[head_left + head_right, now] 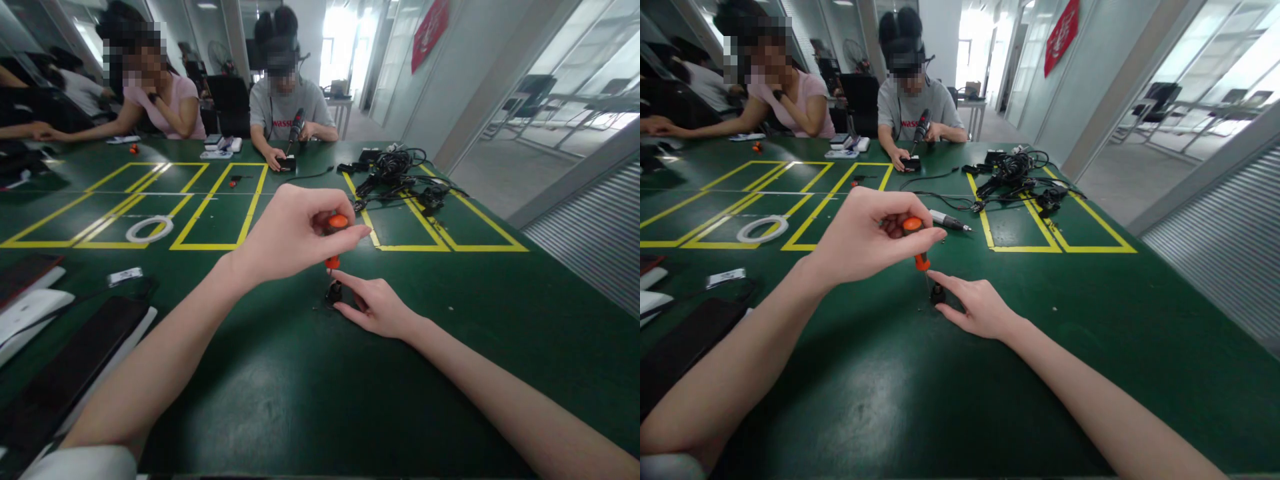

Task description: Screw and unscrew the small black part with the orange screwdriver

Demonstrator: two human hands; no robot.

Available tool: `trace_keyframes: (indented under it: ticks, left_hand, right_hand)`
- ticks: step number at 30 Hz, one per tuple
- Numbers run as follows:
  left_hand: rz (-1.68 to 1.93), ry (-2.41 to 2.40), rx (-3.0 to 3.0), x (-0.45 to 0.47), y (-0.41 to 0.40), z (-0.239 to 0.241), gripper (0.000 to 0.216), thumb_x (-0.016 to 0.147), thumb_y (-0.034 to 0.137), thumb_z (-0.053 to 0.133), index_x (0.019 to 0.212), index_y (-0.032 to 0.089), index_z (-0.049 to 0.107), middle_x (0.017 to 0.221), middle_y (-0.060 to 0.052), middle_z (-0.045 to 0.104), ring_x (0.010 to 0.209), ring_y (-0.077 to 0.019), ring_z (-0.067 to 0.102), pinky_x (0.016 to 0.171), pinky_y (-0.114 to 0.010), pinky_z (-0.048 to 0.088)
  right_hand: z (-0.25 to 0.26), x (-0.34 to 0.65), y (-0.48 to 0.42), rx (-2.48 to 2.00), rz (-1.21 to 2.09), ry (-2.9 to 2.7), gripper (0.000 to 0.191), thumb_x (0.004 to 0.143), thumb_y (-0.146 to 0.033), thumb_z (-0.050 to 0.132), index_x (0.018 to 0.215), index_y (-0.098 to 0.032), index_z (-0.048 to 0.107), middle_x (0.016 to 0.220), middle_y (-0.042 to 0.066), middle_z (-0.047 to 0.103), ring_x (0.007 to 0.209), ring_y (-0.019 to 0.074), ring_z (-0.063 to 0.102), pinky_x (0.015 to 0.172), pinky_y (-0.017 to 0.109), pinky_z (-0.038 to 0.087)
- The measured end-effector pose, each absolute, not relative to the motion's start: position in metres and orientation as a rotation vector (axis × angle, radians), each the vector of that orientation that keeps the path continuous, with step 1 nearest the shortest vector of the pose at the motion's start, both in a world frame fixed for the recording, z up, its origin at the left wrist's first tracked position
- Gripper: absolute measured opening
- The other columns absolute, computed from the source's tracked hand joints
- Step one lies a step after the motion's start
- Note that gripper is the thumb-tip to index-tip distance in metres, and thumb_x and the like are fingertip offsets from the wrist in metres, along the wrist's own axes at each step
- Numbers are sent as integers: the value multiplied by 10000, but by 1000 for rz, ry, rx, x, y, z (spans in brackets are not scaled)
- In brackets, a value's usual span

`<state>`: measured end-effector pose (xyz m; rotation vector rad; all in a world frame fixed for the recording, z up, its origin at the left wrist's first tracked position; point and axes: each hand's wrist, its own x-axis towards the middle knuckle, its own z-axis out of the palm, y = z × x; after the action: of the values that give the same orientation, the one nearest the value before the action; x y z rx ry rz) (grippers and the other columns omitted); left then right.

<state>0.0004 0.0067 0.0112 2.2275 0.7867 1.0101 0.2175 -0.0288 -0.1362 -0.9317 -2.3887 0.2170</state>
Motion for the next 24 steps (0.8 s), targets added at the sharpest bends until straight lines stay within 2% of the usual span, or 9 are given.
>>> trace_keyframes:
  ticks: [3, 6, 8, 9, 11, 13, 18, 21, 24]
  left_hand:
    - [1017, 861, 2421, 3, 1, 10, 277, 892, 393, 698, 706, 202, 621, 584, 6, 517, 663, -159, 567, 578, -251, 332]
    - [956, 881, 2612, 3, 1, 7, 209, 909, 387, 634, 807, 205, 635, 634, -3, 554, 707, -182, 601, 618, -255, 365]
    - [917, 827, 2743, 2, 1, 7, 147, 881, 315, 614, 954, 199, 663, 794, -29, 646, 785, -192, 625, 677, -265, 423]
    - [898, 774, 2790, 1, 1, 7, 199, 861, 273, 606, 1033, 196, 667, 907, -49, 675, 832, -194, 633, 710, -272, 452]
    - [864, 651, 2828, -2, 1, 7, 327, 843, 201, 580, 1160, 195, 659, 1110, -84, 670, 901, -189, 638, 757, -277, 492]
    - [846, 559, 2829, -3, 1, 6, 390, 869, 153, 538, 1241, 202, 644, 1207, -99, 643, 916, -172, 641, 766, -268, 508]
    - [802, 582, 2882, 0, 0, 3, 400, 942, 147, 491, 1313, 228, 618, 1166, -80, 671, 927, -169, 658, 764, -251, 501]
    - [786, 583, 2914, 1, 1, 2, 428, 913, 147, 522, 1326, 219, 610, 1139, -78, 679, 945, -184, 661, 792, -263, 509]
    - [800, 551, 2928, 1, 1, 2, 481, 898, 106, 494, 1358, 207, 593, 1198, -95, 660, 974, -183, 660, 824, -270, 519]
  right_hand:
    - [-137, 218, -28, -921, 187, -2394, 494, 1037, -321, 545, 1502, -173, 466, 854, 40, 760, 612, 175, 688, 560, 267, 501]
    - [-139, 218, -28, -906, 180, -2398, 478, 1034, -316, 543, 1484, -178, 463, 869, 43, 762, 625, 185, 695, 560, 272, 496]
    - [-139, 218, -28, -907, 181, -2398, 435, 1030, -313, 542, 1441, -182, 485, 873, 47, 763, 633, 190, 699, 564, 274, 494]
    - [-139, 218, -28, -905, 179, -2396, 408, 1031, -313, 540, 1415, -183, 498, 877, 51, 764, 637, 191, 701, 566, 275, 492]
    - [-139, 218, -28, -899, 176, -2393, 363, 1036, -314, 534, 1375, -185, 516, 885, 56, 764, 644, 191, 703, 567, 273, 487]
    - [-137, 218, -29, -892, 180, -2393, 342, 1041, -316, 530, 1357, -186, 521, 877, 53, 761, 640, 188, 701, 559, 271, 477]
    - [-136, 218, -30, -904, 177, -2390, 317, 1041, -312, 526, 1332, -186, 535, 827, 38, 748, 603, 189, 686, 541, 279, 466]
    - [-137, 218, -30, -898, 169, -2379, 293, 1044, -330, 523, 1298, -188, 555, 848, 52, 755, 609, 194, 689, 541, 285, 469]
    - [-137, 218, -30, -885, 168, -2373, 298, 1050, -329, 519, 1306, -179, 555, 863, 57, 754, 607, 194, 691, 533, 284, 465]
